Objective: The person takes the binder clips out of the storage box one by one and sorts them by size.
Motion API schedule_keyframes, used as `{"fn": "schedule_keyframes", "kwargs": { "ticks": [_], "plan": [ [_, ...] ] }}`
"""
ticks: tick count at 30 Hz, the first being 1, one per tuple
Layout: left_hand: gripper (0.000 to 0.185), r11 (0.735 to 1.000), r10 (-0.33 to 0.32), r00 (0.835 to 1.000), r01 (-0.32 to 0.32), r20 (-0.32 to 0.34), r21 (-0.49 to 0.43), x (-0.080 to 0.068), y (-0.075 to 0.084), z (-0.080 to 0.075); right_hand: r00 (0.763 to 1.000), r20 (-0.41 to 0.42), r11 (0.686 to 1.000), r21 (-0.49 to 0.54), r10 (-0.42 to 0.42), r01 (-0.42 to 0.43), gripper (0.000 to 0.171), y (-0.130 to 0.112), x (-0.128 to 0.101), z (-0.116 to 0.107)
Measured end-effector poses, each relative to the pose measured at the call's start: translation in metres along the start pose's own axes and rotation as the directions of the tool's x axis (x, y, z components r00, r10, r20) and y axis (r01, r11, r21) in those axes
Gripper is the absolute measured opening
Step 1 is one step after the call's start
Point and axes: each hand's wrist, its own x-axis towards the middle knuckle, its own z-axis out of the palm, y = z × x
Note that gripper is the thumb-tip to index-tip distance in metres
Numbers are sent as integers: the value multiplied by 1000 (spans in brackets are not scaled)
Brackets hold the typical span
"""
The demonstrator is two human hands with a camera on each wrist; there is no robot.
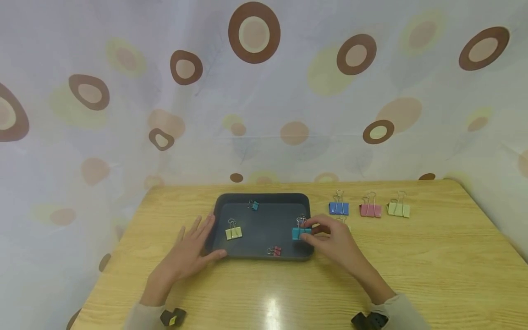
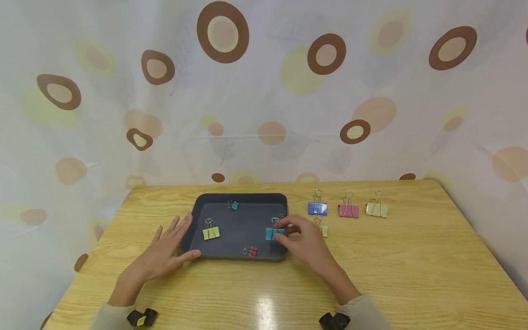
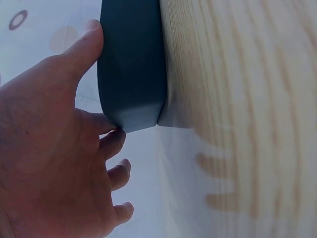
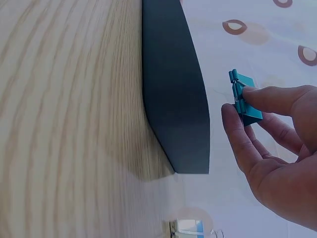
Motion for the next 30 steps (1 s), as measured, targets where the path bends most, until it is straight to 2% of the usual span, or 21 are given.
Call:
{"fn": "schedule_keyframes", "kwargs": {
  "ticks": [10, 17, 22, 26, 30],
  "plan": [
    [98, 1000, -3, 1000, 3, 7, -4, 0, 2, 0, 997, -74, 995, -97, -36, 28, 18, 7, -19, -29],
    [98, 1000, -7, 1000, 7, 6, -1, -1, 2, 0, 993, -116, 989, -147, -34, 17, 18, 14, -29, -47],
    [98, 1000, 11, 1000, -11, -21, -15, 0, 0, 2, 992, -129, 988, -154, 1, -22, 20, 19, -33, -63],
    [99, 1000, 14, 1000, -15, -16, -15, 1, -6, 5, 989, -143, 989, -139, 28, -48, 21, 27, -35, -76],
    [98, 1000, 14, 1000, -14, -18, -6, 1, -3, 4, 986, -158, 988, -131, 60, -81, 24, 39, -38, -87]
  ]
}}
